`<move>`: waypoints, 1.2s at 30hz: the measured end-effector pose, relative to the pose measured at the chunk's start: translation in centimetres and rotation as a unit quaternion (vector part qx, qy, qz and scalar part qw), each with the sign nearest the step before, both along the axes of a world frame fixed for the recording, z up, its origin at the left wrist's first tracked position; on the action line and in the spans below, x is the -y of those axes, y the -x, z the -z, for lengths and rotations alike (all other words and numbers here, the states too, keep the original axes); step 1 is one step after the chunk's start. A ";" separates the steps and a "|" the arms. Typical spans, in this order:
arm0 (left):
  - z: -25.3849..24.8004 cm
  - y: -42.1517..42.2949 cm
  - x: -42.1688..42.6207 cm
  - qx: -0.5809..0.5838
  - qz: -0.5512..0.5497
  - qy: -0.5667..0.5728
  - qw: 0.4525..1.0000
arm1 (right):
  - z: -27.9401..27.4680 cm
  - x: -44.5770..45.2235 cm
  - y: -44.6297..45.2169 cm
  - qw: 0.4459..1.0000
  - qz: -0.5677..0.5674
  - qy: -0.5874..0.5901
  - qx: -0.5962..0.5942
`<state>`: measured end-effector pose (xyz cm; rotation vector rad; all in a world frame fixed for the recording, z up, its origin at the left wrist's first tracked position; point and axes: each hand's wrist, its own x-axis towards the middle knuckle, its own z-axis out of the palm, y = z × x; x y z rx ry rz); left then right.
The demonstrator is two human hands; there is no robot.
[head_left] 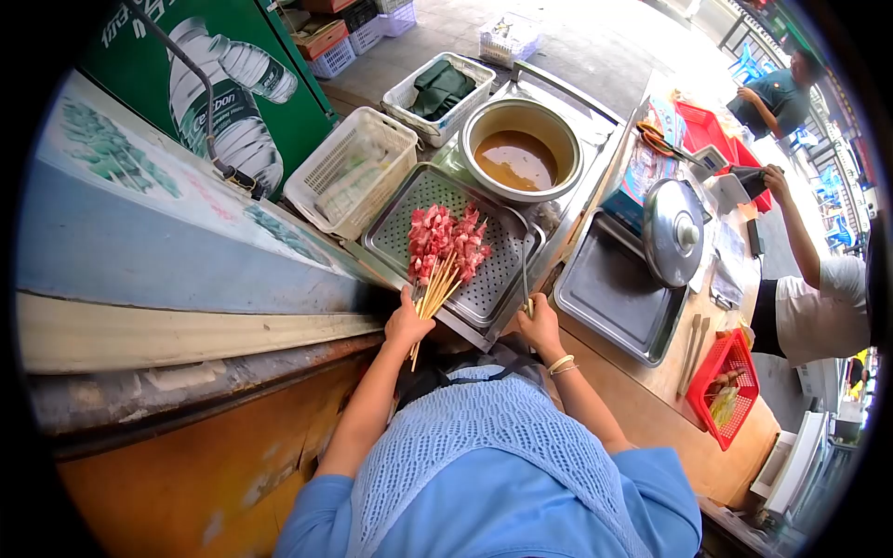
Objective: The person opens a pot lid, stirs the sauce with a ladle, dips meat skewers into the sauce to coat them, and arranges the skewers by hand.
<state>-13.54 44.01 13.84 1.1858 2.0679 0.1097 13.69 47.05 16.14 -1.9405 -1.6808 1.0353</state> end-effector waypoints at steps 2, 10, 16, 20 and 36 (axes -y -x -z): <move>-0.3 0.0 -0.2 -0.012 0.022 0.030 0.999 | -1.2 1.3 -0.9 0.997 -0.004 -0.033 -0.069; -1.3 0.0 -0.2 -0.018 0.089 -0.005 0.996 | -11.2 -0.9 -1.7 0.949 0.025 -0.033 -0.312; -3.1 -0.7 -0.3 -0.015 0.065 0.005 0.998 | -11.8 -4.8 -3.6 0.893 0.070 0.030 -0.443; -5.5 -1.9 -0.8 -0.082 0.090 -0.030 0.992 | -12.5 -9.0 -5.1 0.888 -0.017 0.064 -0.455; -1.0 -8.2 -3.8 0.294 0.033 -0.105 0.949 | -10.9 -24.2 -5.0 0.889 -0.225 -0.396 0.038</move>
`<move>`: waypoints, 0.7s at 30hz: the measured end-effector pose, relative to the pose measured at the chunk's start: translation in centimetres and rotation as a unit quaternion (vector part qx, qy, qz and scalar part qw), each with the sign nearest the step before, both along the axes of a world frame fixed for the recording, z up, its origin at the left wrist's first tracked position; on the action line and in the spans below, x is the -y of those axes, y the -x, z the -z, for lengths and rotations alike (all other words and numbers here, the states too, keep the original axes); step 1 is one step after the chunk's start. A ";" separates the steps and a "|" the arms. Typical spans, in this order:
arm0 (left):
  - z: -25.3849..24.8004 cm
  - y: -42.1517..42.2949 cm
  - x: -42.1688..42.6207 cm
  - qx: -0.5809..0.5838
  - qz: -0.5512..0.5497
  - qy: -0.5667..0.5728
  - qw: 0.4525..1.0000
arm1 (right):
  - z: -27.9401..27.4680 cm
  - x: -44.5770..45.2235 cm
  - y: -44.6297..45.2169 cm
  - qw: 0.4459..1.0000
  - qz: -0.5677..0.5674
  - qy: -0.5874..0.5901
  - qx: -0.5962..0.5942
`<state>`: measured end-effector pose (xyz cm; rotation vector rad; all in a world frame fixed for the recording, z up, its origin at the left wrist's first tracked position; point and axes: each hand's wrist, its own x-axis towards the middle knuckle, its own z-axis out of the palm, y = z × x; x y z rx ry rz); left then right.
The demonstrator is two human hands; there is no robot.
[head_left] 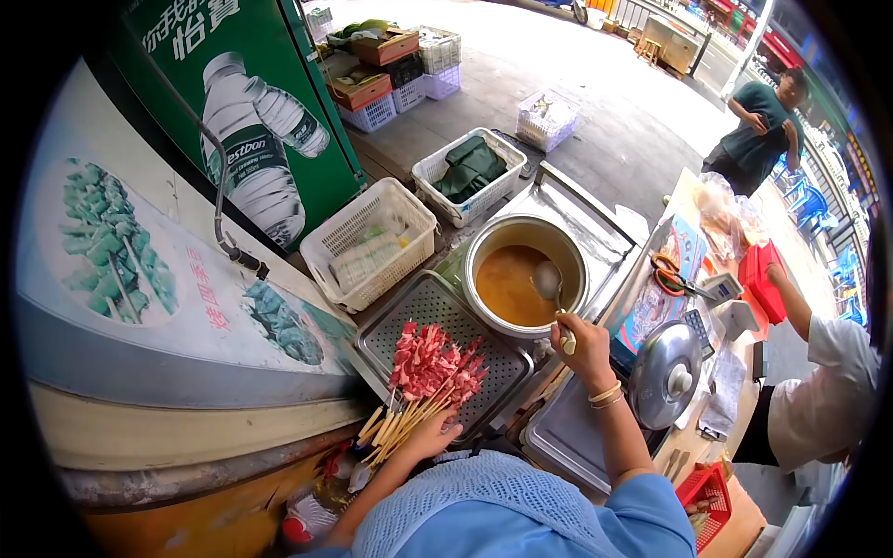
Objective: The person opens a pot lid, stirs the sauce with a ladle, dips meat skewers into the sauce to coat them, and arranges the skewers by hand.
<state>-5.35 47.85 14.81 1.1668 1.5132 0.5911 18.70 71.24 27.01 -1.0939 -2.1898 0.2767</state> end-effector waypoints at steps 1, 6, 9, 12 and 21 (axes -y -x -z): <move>-0.5 0.3 0.2 0.003 -0.019 0.006 1.000 | 0.7 -0.5 0.1 1.000 0.017 0.007 0.004; -1.6 1.1 0.0 -0.105 -0.023 -0.014 0.994 | 4.5 -1.4 0.0 0.997 0.064 0.017 0.038; -2.0 0.9 -0.2 -0.086 -0.064 -0.023 0.994 | 6.1 -2.1 -0.2 0.994 0.096 0.036 0.037; -1.4 0.8 0.0 -0.086 -0.074 -0.007 0.993 | 8.3 -3.7 0.4 0.991 0.122 0.029 -0.035; -1.9 -0.1 -0.8 -0.091 -0.019 -0.023 0.995 | 8.7 -2.2 4.2 0.994 0.040 0.051 -0.090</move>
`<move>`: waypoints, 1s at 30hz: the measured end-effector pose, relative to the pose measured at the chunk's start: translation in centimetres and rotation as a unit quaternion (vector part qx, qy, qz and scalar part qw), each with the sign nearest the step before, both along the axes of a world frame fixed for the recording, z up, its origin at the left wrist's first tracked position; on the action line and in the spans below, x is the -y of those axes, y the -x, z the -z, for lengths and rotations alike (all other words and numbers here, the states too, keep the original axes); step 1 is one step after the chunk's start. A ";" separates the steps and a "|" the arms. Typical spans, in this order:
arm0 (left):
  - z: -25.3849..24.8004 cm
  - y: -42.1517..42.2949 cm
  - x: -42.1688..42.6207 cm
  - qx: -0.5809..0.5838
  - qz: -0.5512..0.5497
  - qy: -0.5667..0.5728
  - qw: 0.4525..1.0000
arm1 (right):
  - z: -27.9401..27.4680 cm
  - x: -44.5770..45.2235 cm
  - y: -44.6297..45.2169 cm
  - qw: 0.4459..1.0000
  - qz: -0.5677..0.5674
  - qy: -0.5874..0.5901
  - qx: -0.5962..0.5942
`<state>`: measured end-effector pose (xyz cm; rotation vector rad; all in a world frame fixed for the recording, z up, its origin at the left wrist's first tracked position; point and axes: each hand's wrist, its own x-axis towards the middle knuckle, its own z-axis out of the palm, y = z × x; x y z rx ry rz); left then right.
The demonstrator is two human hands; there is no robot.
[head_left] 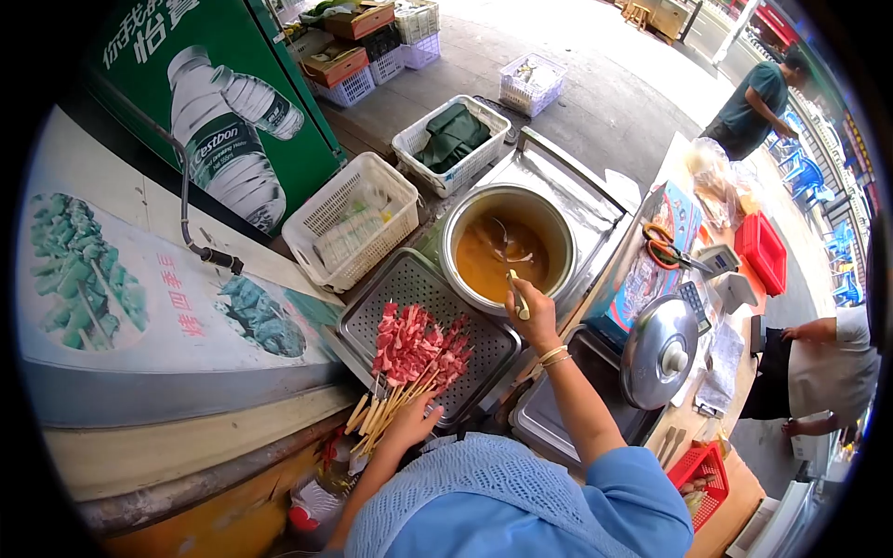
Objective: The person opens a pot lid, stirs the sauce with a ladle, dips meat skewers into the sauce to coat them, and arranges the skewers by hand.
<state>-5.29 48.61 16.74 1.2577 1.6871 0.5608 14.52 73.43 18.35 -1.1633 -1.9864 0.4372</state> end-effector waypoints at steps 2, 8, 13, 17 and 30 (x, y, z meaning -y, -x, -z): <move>0.3 -0.2 -0.3 0.001 0.011 0.002 1.000 | -0.5 1.7 -1.1 0.999 -0.034 0.021 -0.012; -0.7 -0.3 -1.3 0.018 -0.010 -0.003 1.000 | -4.7 4.6 -7.1 0.993 -0.055 0.086 0.052; 0.4 0.0 -1.5 0.008 -0.010 -0.013 1.000 | -2.6 0.5 -7.6 0.997 0.021 0.038 0.061; 0.5 -0.3 -2.3 0.026 -0.010 -0.042 0.999 | -1.9 -2.0 -3.5 0.999 0.043 0.027 0.004; 3.1 -1.4 -17.0 0.269 -0.199 0.016 0.942 | -5.0 3.1 -7.3 0.981 -0.075 0.177 0.014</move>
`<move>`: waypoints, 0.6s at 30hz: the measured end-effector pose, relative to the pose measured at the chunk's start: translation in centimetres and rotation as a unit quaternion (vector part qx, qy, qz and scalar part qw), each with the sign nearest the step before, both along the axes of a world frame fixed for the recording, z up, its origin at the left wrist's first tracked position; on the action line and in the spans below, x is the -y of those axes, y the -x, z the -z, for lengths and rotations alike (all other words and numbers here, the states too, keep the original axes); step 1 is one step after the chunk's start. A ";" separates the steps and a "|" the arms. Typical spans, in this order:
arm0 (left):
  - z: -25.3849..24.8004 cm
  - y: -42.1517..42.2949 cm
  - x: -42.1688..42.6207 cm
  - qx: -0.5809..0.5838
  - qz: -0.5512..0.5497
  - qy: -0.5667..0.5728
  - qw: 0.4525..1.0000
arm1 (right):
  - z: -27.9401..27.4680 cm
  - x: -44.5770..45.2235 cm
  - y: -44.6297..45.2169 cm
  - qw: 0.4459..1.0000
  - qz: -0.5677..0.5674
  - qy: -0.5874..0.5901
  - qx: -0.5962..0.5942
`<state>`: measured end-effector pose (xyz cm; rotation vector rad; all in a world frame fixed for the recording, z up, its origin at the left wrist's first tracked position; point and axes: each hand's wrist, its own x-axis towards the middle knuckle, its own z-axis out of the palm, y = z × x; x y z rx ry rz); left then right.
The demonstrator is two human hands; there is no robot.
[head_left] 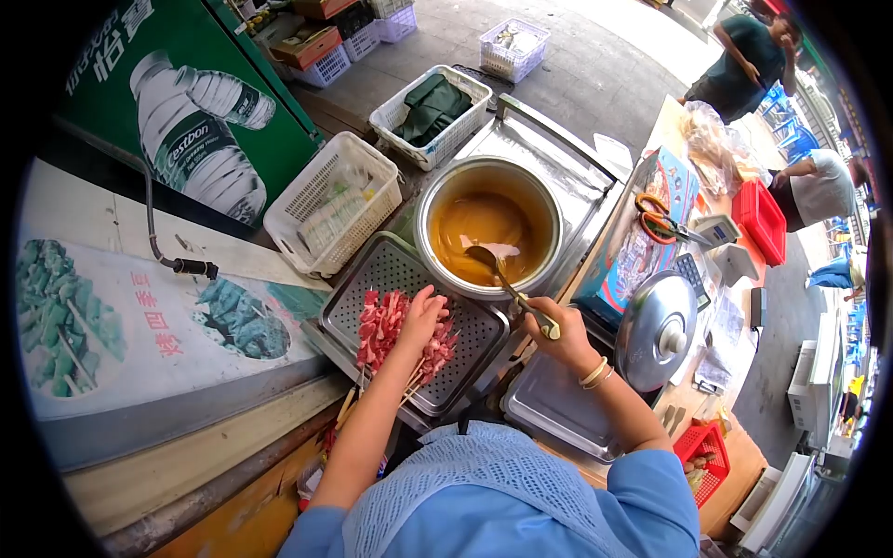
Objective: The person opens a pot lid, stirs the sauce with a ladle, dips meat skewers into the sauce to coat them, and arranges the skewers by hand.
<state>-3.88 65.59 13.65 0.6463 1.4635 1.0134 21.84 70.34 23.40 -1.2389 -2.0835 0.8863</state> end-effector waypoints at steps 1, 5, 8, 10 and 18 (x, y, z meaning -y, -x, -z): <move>-0.7 -0.6 -1.6 0.033 -0.033 0.040 0.998 | -0.4 -0.2 -0.6 1.000 -0.010 -0.023 0.018; -0.3 -1.1 -4.7 0.023 -0.110 0.091 0.989 | -0.3 -1.6 -1.3 0.991 0.024 -0.105 0.086; 0.8 -1.3 -4.9 -0.084 -0.088 0.075 0.990 | 2.1 -3.7 -1.0 0.982 0.061 -0.138 0.110; 1.0 -1.5 -4.8 -0.088 -0.084 0.093 0.988 | 3.3 -5.2 0.4 0.982 0.076 -0.146 0.098; 0.3 -1.9 -4.9 0.057 -0.094 0.132 0.985 | 5.8 -5.5 7.3 0.977 0.057 -0.205 -0.011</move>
